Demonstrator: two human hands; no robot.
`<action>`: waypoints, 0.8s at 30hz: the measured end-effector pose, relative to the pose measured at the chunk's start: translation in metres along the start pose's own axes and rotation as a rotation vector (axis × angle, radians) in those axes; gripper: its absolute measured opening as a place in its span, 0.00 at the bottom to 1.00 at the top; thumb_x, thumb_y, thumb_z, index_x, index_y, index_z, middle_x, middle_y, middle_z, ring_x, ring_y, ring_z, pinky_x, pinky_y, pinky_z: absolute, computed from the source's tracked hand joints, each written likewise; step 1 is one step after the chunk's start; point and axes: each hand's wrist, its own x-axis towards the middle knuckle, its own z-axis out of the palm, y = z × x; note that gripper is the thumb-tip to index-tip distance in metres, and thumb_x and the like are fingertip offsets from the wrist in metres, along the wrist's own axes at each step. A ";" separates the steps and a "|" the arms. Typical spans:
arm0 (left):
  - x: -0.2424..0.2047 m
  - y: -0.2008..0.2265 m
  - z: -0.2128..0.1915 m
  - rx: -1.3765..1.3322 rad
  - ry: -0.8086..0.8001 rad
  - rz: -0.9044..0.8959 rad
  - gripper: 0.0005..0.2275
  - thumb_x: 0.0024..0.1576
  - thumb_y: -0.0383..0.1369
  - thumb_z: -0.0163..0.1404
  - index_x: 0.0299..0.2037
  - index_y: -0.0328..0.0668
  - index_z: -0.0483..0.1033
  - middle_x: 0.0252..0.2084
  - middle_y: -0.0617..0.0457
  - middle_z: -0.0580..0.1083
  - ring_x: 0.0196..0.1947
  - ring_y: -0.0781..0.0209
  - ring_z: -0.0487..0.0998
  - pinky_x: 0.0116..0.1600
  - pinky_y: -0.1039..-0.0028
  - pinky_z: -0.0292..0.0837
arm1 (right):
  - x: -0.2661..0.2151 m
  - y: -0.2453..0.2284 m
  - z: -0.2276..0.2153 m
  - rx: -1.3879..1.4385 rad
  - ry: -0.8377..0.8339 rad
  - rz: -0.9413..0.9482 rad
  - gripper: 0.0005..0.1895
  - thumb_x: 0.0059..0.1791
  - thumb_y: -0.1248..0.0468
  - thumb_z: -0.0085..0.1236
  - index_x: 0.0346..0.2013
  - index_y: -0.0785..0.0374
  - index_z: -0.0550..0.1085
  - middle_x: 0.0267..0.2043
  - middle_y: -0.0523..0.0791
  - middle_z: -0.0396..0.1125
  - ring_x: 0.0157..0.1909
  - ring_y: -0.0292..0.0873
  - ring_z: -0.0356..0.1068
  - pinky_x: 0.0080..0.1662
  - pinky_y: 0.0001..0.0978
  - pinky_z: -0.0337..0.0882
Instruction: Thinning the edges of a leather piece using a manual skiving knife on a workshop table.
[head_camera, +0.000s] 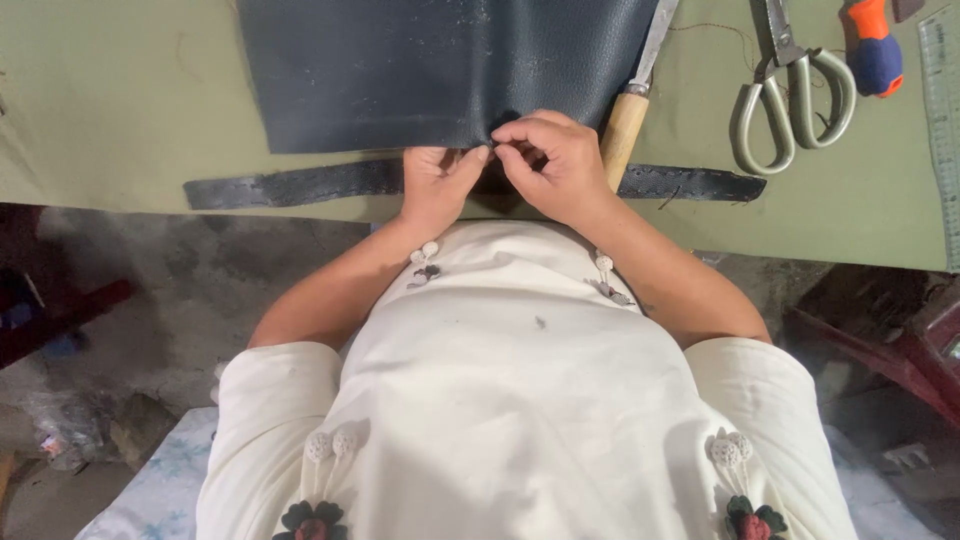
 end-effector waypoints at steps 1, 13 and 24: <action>0.000 -0.001 0.000 0.000 0.000 -0.001 0.08 0.58 0.20 0.56 0.45 0.36 0.83 0.37 0.50 0.82 0.39 0.70 0.77 0.44 0.73 0.78 | 0.000 0.000 -0.001 0.000 0.000 0.001 0.04 0.50 0.76 0.62 0.40 0.72 0.80 0.32 0.51 0.72 0.31 0.45 0.75 0.31 0.28 0.77; -0.006 -0.021 -0.003 0.116 -0.011 -0.028 0.09 0.59 0.20 0.55 0.47 0.35 0.84 0.37 0.47 0.82 0.38 0.69 0.76 0.40 0.71 0.78 | 0.002 0.002 -0.003 -0.030 -0.032 0.022 0.03 0.50 0.77 0.60 0.36 0.72 0.80 0.27 0.52 0.70 0.27 0.48 0.75 0.29 0.30 0.77; -0.015 -0.047 -0.011 0.205 -0.025 -0.035 0.09 0.58 0.21 0.54 0.46 0.37 0.84 0.38 0.50 0.82 0.40 0.69 0.76 0.42 0.70 0.78 | -0.004 0.010 0.002 -0.362 0.052 -0.181 0.04 0.48 0.71 0.59 0.31 0.59 0.77 0.22 0.42 0.65 0.24 0.45 0.70 0.27 0.33 0.72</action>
